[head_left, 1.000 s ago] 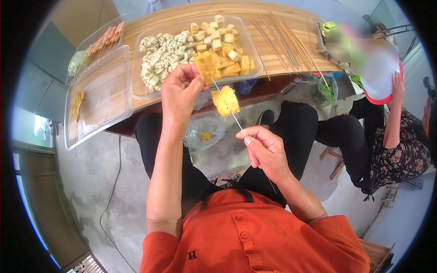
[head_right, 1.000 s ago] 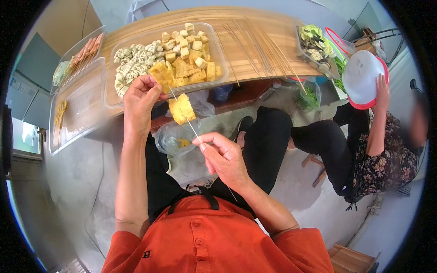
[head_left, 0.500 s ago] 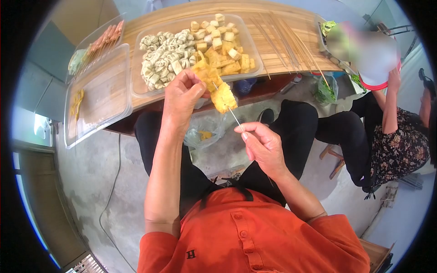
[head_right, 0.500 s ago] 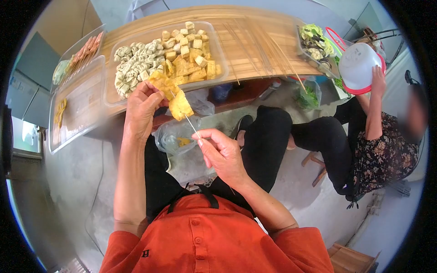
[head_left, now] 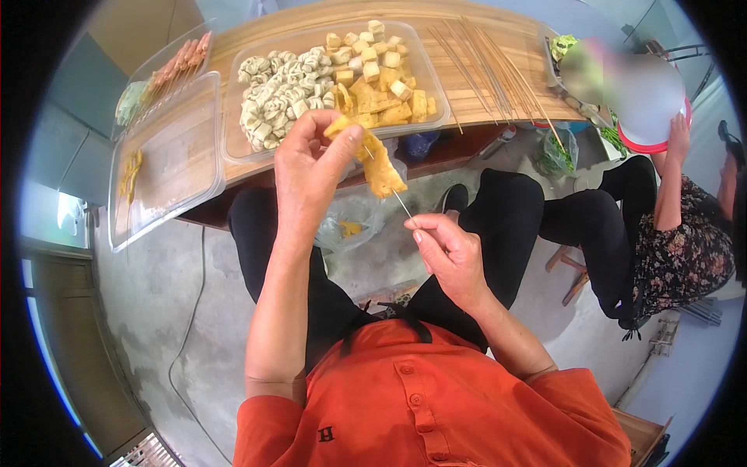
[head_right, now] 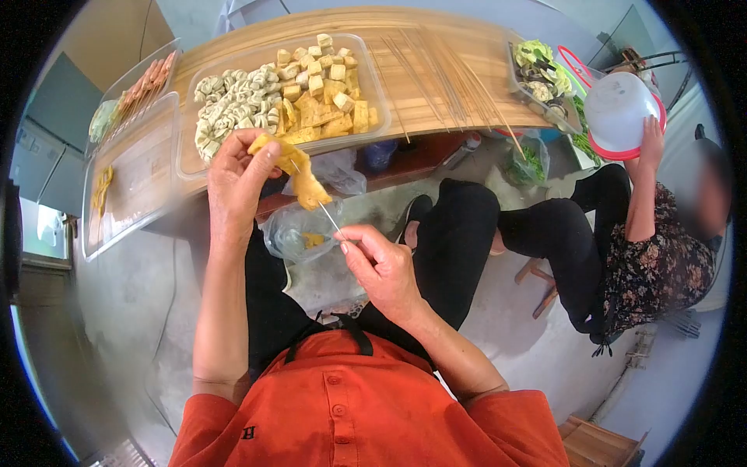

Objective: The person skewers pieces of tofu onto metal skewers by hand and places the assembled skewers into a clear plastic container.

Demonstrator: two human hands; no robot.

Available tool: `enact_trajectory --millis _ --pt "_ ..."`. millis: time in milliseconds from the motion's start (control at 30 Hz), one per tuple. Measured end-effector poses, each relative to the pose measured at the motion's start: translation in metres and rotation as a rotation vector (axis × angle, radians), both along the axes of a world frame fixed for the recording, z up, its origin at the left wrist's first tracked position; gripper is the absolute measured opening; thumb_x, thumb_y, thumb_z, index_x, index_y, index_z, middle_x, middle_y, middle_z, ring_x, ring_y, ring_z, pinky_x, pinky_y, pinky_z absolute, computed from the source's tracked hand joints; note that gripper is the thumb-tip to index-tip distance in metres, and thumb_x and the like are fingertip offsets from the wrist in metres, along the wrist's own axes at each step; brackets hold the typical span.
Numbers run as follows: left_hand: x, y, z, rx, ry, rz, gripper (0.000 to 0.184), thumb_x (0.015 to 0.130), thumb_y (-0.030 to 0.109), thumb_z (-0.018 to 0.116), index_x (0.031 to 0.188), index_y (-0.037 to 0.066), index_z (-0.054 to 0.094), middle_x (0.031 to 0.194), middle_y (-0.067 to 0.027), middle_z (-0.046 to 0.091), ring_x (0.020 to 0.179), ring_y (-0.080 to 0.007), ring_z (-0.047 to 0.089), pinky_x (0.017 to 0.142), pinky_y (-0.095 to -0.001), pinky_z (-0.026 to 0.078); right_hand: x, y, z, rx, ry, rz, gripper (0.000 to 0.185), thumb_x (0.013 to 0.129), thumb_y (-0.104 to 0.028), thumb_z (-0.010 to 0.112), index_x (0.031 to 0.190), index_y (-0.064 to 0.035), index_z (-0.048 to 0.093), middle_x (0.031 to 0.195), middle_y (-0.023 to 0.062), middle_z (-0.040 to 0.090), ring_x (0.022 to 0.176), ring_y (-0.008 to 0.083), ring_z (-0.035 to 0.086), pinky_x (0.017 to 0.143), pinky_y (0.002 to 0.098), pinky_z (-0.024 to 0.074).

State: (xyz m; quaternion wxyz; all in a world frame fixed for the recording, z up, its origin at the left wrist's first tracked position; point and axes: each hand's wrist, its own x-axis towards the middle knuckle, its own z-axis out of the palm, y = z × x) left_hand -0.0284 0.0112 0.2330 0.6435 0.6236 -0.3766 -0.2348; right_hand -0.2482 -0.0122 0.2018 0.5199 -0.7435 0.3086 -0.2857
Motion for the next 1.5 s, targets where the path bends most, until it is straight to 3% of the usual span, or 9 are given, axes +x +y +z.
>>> enact_trajectory --millis 167,300,667,867,967,1067,1100,1400,1500 --pt "0.007 0.002 0.0 -0.085 0.305 -0.117 0.026 0.095 0.026 0.059 0.104 0.002 0.062 0.091 -0.0056 0.064 0.08 -0.0114 0.059 0.071 -0.0262 0.052 0.0 0.002 -0.002 -0.03 -0.06 -0.007 0.015 0.093 -0.004 0.056 0.105 -0.0019 0.064 0.06 -0.0043 0.051 0.048 0.0027 0.045 0.045 0.0202 0.0349" --pt "0.008 0.006 0.005 -0.122 0.335 -0.18 0.03 0.097 0.026 0.055 0.11 0.0 0.062 0.093 -0.0072 0.066 0.079 -0.013 0.061 0.071 -0.0268 0.052 -0.007 -0.003 -0.006 0.046 -0.076 0.026 0.016 0.094 -0.006 0.057 0.108 -0.0019 0.064 0.064 -0.0036 0.051 0.051 0.0032 0.044 0.047 0.0205 0.0356" --pt "0.019 0.01 0.0 -0.032 0.604 -0.382 0.03 0.095 0.021 0.058 0.11 -0.005 0.063 0.087 -0.0102 0.069 0.066 -0.0129 0.065 0.059 -0.0234 0.056 -0.016 -0.007 -0.027 0.068 -0.129 0.07 0.02 0.092 -0.006 0.06 0.111 -0.0016 0.066 0.07 -0.0015 0.058 0.055 0.004 0.047 0.049 0.0202 0.0381" --pt "0.017 0.011 0.008 0.034 0.587 -0.391 0.031 0.094 0.023 0.059 0.108 -0.005 0.064 0.084 -0.0093 0.069 0.058 -0.0116 0.064 0.053 -0.0216 0.053 -0.016 -0.012 -0.027 0.034 -0.104 0.05 0.018 0.091 -0.006 0.061 0.107 0.0001 0.067 0.068 -0.0016 0.054 0.054 0.0045 0.045 0.05 0.0194 0.0359" --pt "0.015 0.013 0.013 0.081 0.55 -0.409 0.032 0.094 0.025 0.059 0.108 -0.003 0.065 0.082 -0.0072 0.068 0.057 -0.0094 0.062 0.052 -0.0194 0.051 -0.016 -0.013 -0.028 0.011 -0.105 0.04 0.018 0.091 -0.005 0.062 0.107 -0.0014 0.068 0.076 -0.0008 0.062 0.056 0.004 0.048 0.05 0.0199 0.0391" --pt "0.014 0.013 0.011 0.11 0.519 -0.384 0.032 0.094 0.026 0.059 0.108 -0.001 0.065 0.079 -0.0048 0.067 0.055 -0.0078 0.061 0.051 -0.0179 0.048 -0.014 -0.013 -0.025 0.002 -0.102 0.014 0.018 0.09 -0.003 0.061 0.106 -0.0001 0.068 0.069 -0.0019 0.054 0.056 0.0047 0.045 0.051 0.0195 0.0363" --pt "0.013 0.013 0.012 0.111 0.519 -0.384 0.032 0.094 0.026 0.059 0.108 -0.001 0.065 0.079 -0.0048 0.067 0.055 -0.0078 0.061 0.051 -0.0179 0.048 -0.015 -0.014 -0.027 0.015 -0.117 0.022 0.018 0.09 -0.004 0.061 0.107 -0.0004 0.068 0.074 -0.0011 0.059 0.056 0.0044 0.047 0.05 0.0195 0.0377" --pt "0.003 0.016 0.016 -0.091 0.444 -0.312 0.028 0.092 0.019 0.062 0.116 0.005 0.059 0.082 -0.0029 0.066 0.06 -0.0064 0.058 0.054 -0.019 0.05 -0.018 -0.018 -0.027 -0.012 -0.114 0.047 0.018 0.09 -0.005 0.063 0.106 -0.0015 0.069 0.076 -0.0005 0.064 0.056 0.0041 0.048 0.049 0.0196 0.0386" --pt "0.001 0.02 0.015 -0.05 0.373 -0.285 0.024 0.093 0.016 0.059 0.115 0.009 0.061 0.082 -0.0022 0.064 0.069 -0.0086 0.059 0.063 -0.0216 0.048 -0.021 -0.02 -0.031 -0.03 -0.089 0.047 0.018 0.09 -0.005 0.063 0.106 -0.0016 0.069 0.075 -0.0008 0.063 0.055 0.004 0.047 0.049 0.0195 0.0377"
